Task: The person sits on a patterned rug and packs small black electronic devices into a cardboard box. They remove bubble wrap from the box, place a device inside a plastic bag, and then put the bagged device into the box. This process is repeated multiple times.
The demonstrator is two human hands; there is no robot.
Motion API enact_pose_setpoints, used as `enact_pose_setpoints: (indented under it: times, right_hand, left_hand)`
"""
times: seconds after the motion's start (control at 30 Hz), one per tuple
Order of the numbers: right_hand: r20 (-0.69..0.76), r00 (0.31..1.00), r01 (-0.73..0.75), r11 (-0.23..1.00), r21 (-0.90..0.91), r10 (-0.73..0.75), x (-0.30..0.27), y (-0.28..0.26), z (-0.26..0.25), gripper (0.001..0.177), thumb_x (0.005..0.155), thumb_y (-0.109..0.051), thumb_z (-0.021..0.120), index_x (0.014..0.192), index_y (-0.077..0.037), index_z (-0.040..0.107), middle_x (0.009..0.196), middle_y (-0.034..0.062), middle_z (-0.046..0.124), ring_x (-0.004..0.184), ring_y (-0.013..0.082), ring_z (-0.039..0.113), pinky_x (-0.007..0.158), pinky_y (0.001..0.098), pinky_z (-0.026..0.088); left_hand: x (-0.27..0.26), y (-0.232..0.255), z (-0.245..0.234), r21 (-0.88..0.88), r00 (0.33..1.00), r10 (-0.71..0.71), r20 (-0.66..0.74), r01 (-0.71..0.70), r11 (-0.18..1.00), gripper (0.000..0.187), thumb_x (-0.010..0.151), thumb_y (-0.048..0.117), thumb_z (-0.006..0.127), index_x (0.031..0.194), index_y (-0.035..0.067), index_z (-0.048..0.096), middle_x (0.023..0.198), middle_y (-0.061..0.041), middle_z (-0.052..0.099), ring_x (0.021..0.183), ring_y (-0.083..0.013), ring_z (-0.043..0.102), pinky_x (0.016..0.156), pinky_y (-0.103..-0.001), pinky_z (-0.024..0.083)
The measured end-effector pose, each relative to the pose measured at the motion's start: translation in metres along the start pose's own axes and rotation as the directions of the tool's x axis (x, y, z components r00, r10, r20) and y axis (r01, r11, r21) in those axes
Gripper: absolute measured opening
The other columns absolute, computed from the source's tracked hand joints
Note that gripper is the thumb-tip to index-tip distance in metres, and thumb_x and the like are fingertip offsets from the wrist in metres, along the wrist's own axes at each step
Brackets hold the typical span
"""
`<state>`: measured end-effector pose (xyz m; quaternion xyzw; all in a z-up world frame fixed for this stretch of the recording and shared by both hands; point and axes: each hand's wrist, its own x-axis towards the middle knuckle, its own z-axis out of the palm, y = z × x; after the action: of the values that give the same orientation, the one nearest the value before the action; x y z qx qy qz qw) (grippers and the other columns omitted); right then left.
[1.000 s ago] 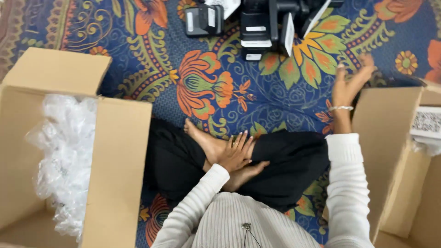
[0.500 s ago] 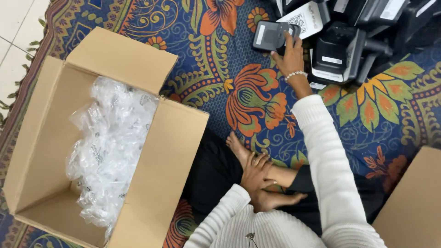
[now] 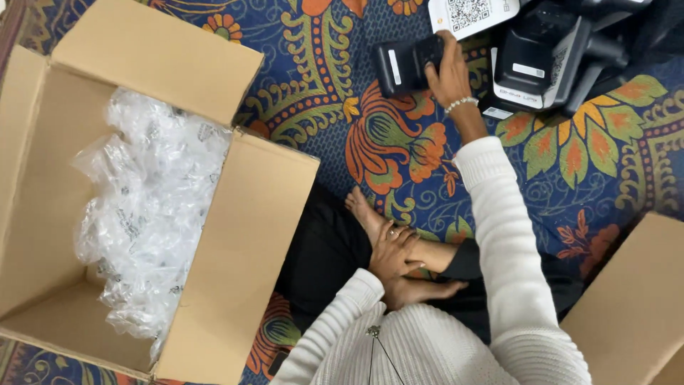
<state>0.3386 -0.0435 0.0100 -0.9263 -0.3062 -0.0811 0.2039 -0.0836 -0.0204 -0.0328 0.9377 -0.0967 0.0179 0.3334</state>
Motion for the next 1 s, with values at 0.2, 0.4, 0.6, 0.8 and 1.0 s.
enact_pose_setpoints:
  times: [0.2, 0.4, 0.6, 0.8, 1.0]
  right_hand:
    - [0.333, 0.943, -0.268, 0.535, 0.801, -0.026, -0.106, 0.003, 0.009, 0.052, 0.103, -0.007, 0.061, 0.145, -0.007, 0.030, 0.139, 0.0224, 0.055, 0.132, 0.0298, 0.053, 0.109, 0.0403, 0.044]
    - [0.657, 0.753, -0.498, 0.610, 0.616, -0.048, -0.197, 0.007, -0.004, 0.051, 0.103, -0.005, 0.046, 0.152, -0.017, 0.049, 0.119, 0.0142, 0.057, 0.097, 0.0221, 0.051, 0.079, 0.0399, 0.043]
    - [0.631, 0.764, -0.525, 0.697, 0.488, 0.134, -0.226, 0.072, 0.055, 0.031, 0.100, -0.004, 0.049, 0.128, -0.009, 0.060, 0.065, 0.0100, 0.059, 0.037, 0.0181, 0.046, 0.032, 0.0354, 0.033]
    - [-0.108, 0.979, -0.061, 0.756, 0.652, 0.173, -0.228, 0.005, -0.035, 0.016, 0.111, -0.003, 0.067, 0.125, 0.005, 0.063, 0.111, 0.0151, 0.070, 0.097, 0.0205, 0.067, 0.086, 0.0299, 0.054]
    - [-0.391, 0.881, 0.164, 0.602, 0.782, 0.267, -0.234, -0.194, -0.076, 0.017, 0.112, 0.001, 0.063, 0.127, 0.003, 0.054, 0.120, 0.0132, 0.061, 0.104, 0.0199, 0.060, 0.093, 0.0294, 0.052]
  left_hand:
    - [-0.006, 0.002, -0.004, 0.035, 0.999, 0.030, -0.037, -0.029, 0.999, 0.077, 0.078, 0.062, 0.072, 0.131, 0.007, 0.066, 0.132, -0.011, 0.065, 0.133, -0.0290, 0.052, 0.123, -0.056, 0.020]
    - [-0.004, 0.015, -0.022, 0.113, 0.998, 0.031, 0.048, -0.036, 0.993, 0.071, 0.078, 0.060, 0.071, 0.125, 0.007, 0.067, 0.128, -0.012, 0.065, 0.130, -0.0293, 0.054, 0.123, -0.058, 0.022]
    - [-0.022, -0.020, -0.022, -0.183, 0.970, 0.122, -0.212, -0.162, 0.970, 0.055, 0.089, 0.038, 0.068, 0.136, 0.010, 0.061, 0.141, -0.016, 0.060, 0.135, -0.0308, 0.051, 0.118, -0.056, 0.032]
    - [-0.105, -0.032, -0.228, -0.285, 0.922, -0.070, -0.381, -0.044, 0.958, 0.034, 0.103, 0.025, 0.062, 0.132, 0.009, 0.062, 0.132, -0.012, 0.066, 0.123, -0.0309, 0.064, 0.107, -0.042, 0.051]
    - [-0.184, -0.169, -0.367, -0.156, 0.661, -0.362, -0.658, 0.352, 0.923, 0.025, 0.095, 0.010, 0.066, 0.120, 0.008, 0.067, 0.117, -0.013, 0.071, 0.104, -0.0307, 0.071, 0.091, -0.041, 0.056]
